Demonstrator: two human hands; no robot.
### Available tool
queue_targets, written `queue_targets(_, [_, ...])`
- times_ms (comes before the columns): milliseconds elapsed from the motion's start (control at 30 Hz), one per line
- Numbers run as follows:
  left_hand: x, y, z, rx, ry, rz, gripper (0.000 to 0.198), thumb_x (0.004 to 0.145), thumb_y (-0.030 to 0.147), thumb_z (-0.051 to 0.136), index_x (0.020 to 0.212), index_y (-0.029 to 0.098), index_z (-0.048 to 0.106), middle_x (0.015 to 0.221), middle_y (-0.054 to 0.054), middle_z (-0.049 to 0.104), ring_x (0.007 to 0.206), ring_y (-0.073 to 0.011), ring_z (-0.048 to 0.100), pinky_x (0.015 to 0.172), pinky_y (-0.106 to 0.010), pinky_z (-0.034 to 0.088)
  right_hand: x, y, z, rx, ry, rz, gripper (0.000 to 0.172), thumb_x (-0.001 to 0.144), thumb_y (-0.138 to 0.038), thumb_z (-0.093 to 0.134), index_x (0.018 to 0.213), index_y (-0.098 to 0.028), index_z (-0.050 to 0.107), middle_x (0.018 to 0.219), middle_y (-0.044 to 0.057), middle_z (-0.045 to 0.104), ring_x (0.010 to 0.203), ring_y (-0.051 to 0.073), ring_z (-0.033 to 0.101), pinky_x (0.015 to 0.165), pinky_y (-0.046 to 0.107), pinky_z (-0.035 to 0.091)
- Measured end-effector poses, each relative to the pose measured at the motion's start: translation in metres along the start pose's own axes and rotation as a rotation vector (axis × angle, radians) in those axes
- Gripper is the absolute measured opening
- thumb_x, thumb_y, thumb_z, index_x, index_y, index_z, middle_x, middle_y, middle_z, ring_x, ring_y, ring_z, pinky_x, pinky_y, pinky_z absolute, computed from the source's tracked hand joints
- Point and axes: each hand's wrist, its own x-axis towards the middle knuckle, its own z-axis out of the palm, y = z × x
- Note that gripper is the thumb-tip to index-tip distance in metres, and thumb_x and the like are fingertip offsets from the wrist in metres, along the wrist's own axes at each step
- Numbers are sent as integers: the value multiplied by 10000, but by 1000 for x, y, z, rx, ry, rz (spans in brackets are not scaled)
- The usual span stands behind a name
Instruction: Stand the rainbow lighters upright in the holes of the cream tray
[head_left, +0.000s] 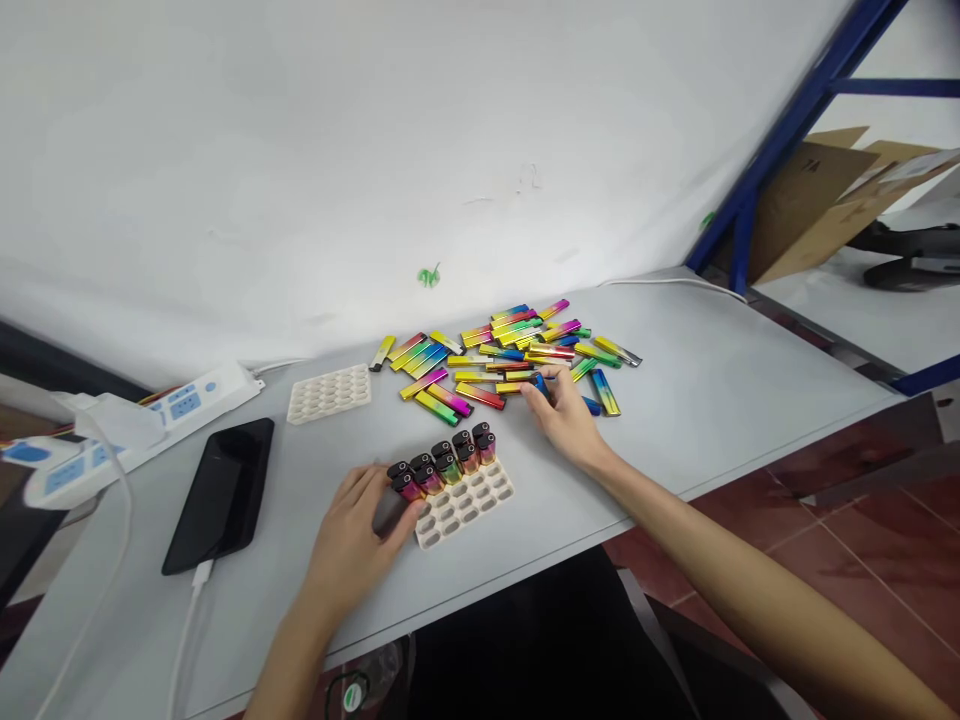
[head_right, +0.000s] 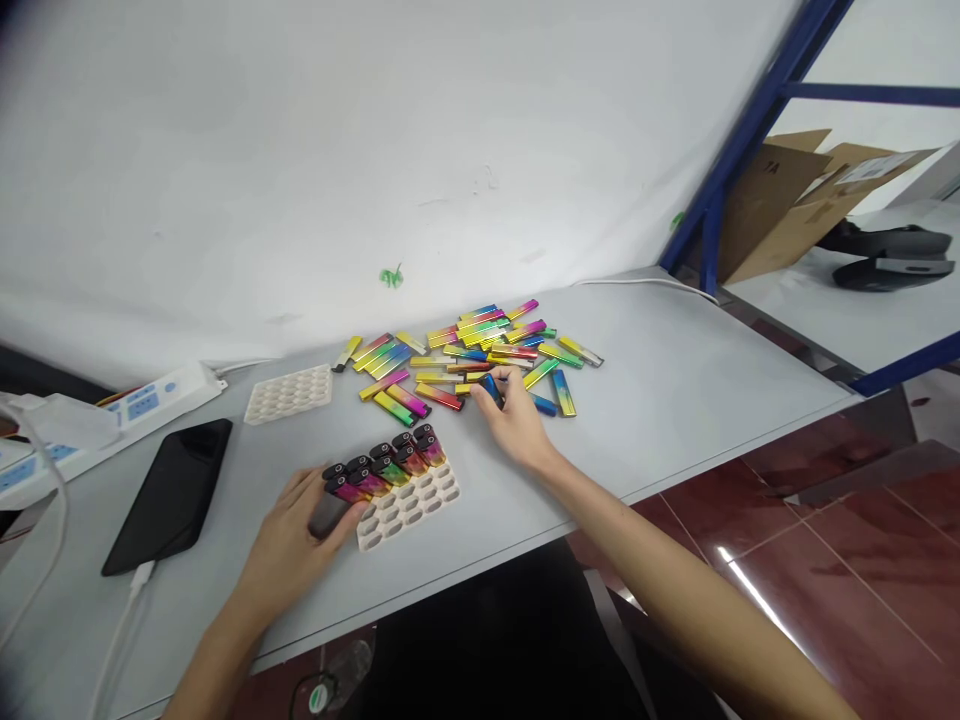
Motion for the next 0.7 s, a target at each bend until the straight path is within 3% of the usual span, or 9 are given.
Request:
queue_targets(133, [0, 0, 0, 16, 9, 17, 264, 924, 398, 546, 1087, 190, 556, 1063, -84, 647, 1060, -272, 566, 908, -413, 501, -5, 0, 2, -134, -8, -94, 258, 980, -473, 430, 1087, -237, 435, 804, -10, 524, 614, 130, 504, 558, 261, 397])
queue_targets(300, [0, 0, 0, 28, 4, 12, 281, 923, 407, 545, 1099, 188, 553, 1080, -90, 649, 1068, -275, 567, 906, -420, 507, -10, -9, -1, -174, -23, -144, 372, 1024, -466, 294, 1191, -215, 513, 706, -17, 506, 632, 149, 495, 612, 279, 369])
queue_targets(433, [0, -1, 0, 23, -9, -4, 292, 925, 410, 541, 1126, 198, 548, 1089, -87, 648, 1076, -277, 566, 907, -428, 506, -13, -11, -4, -211, -64, -132, 489, 1014, -514, 284, 858, -191, 616, 634, -17, 466, 596, 137, 432, 598, 283, 305])
queue_targets(533, [-1, -1, 0, 22, -6, -1, 286, 927, 407, 536, 1121, 198, 553, 1100, -90, 650, 1082, -280, 564, 915, -433, 503, -13, -10, -5, -185, -109, -90, 577, 1000, -551, 281, 598, -188, 479, 574, -17, 432, 554, 123, 390, 573, 288, 273])
queue_targets(700, [-1, -1, 1, 27, -10, 4, 306, 922, 416, 545, 1130, 192, 556, 1109, -90, 653, 1077, -279, 562, 908, -422, 504, -12, -7, -6, -177, -151, -50, 564, 993, -529, 274, 553, -197, 396, 540, -22, 402, 524, 117, 359, 565, 294, 270])
